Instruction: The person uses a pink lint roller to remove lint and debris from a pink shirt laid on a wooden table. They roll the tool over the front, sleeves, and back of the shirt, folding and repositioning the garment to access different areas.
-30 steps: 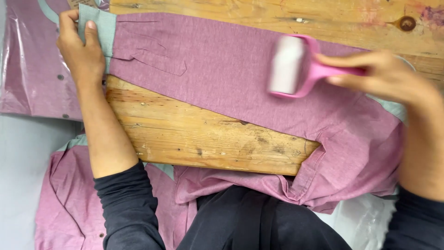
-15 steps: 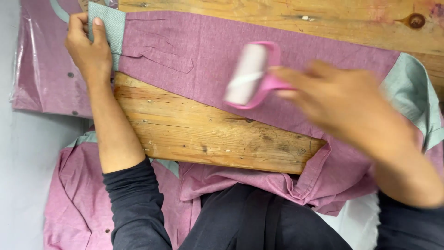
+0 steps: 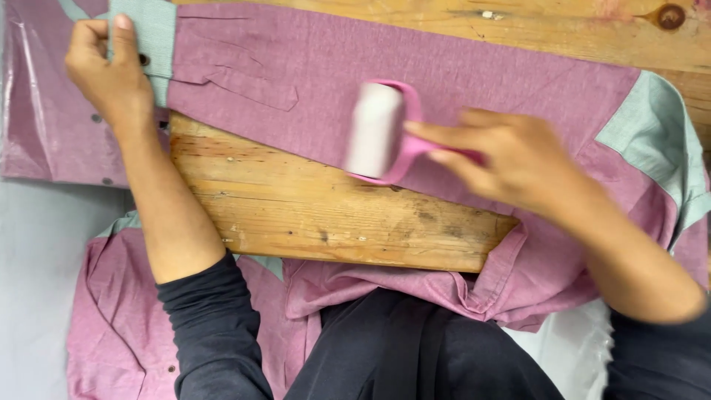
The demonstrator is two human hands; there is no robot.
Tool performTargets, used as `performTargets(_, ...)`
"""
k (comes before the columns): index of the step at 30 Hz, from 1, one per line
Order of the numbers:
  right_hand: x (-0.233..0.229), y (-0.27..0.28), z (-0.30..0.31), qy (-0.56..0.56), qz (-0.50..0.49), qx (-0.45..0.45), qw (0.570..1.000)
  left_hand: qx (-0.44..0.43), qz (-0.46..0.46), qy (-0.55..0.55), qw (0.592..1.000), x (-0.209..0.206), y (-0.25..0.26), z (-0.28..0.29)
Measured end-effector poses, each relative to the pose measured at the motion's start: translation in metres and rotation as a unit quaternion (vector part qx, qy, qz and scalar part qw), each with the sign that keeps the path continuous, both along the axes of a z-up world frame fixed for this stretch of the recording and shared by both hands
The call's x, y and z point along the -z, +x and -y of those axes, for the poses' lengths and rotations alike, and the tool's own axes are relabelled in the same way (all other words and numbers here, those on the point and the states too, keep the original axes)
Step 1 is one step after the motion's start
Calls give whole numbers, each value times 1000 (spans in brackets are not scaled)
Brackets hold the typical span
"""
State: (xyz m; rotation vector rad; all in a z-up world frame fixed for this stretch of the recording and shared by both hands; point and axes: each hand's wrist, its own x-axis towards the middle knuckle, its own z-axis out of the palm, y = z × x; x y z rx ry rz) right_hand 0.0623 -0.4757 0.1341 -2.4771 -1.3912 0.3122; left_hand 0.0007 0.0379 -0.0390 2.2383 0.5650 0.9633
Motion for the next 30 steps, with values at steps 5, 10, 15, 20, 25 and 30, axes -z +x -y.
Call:
performTargets(5,-28,-8,148,-262,-115,217,933,15,38,24,999,11,0,-17)
performTargets(10,-22,-20,199,-94,-112,283,948,8,18,33,999,8,-3,-13)
performTargets(15,-42,-17,89,-235,121,152,952,28,50,43,997,2,-3,-8)
performTargets(20,-25,-6,-31,-148,136,99,974,26,74,70,994,8,-1,-14)
performTargets(25,15,5,-79,30,54,32,998,-8,54,59,997,0,2,-1)
performTargets(30,4,0,10,29,14,24,999,-29,46,31,998,-1,3,1)
